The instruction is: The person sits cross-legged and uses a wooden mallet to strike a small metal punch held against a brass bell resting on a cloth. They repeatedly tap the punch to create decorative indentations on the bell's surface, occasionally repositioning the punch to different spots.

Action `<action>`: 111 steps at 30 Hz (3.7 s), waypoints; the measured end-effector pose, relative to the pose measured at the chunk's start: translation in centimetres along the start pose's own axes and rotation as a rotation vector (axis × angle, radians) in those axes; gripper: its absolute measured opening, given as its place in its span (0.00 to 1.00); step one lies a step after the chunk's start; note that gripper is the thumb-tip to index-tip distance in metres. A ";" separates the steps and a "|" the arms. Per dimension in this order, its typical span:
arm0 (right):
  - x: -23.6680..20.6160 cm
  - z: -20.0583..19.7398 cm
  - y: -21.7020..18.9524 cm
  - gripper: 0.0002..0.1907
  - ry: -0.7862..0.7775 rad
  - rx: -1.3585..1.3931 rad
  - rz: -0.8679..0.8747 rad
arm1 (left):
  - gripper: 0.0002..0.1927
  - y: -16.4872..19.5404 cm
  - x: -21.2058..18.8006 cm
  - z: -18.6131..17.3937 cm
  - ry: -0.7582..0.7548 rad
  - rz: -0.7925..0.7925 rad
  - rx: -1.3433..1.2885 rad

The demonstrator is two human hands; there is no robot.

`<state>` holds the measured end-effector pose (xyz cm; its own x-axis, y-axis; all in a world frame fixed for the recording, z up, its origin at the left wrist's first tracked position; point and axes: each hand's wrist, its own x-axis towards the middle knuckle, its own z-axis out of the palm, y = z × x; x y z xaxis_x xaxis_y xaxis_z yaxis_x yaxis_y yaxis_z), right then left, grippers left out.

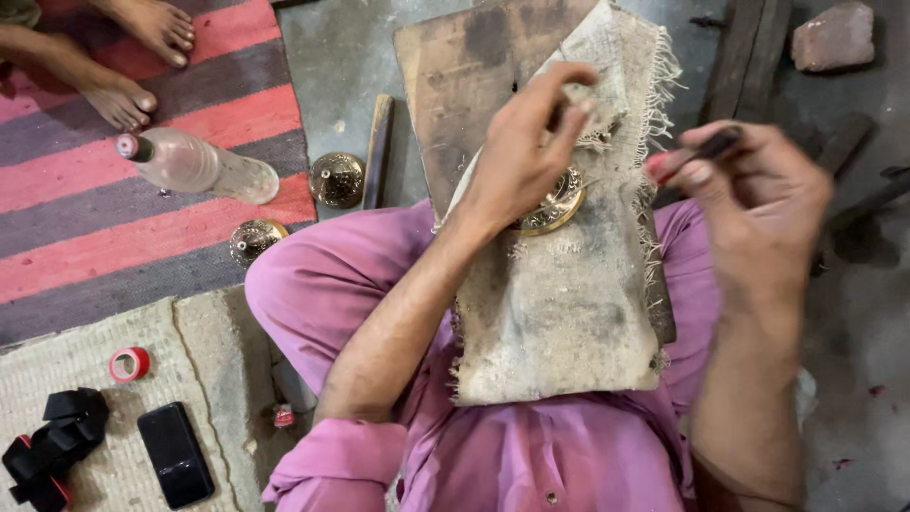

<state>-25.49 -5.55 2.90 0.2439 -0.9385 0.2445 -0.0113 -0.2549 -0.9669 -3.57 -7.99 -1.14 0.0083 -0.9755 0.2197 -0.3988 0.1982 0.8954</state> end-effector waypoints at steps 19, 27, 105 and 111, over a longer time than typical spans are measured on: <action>1.0 7.9 3.8 0.13 -0.240 0.034 -0.129 | 0.18 -1.9 -28.7 -7.0 -0.001 -0.593 0.547; 0.8 8.3 3.5 0.12 -0.208 -0.187 -0.269 | 0.38 -2.5 -28.8 -3.8 -0.285 -0.516 0.798; 0.8 7.4 5.4 0.10 -0.187 -0.261 -0.301 | 0.36 5.9 -6.4 -16.6 -0.062 0.348 0.893; 0.7 7.5 5.5 0.12 -0.201 -0.150 -0.269 | 0.36 4.9 -6.2 -16.8 -0.060 0.360 0.951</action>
<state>-18.10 -5.89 -2.74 0.4430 -0.7727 0.4547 -0.0597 -0.5314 -0.8450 9.79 0.59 8.37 -0.2913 -0.8813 0.3720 -0.9325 0.3485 0.0953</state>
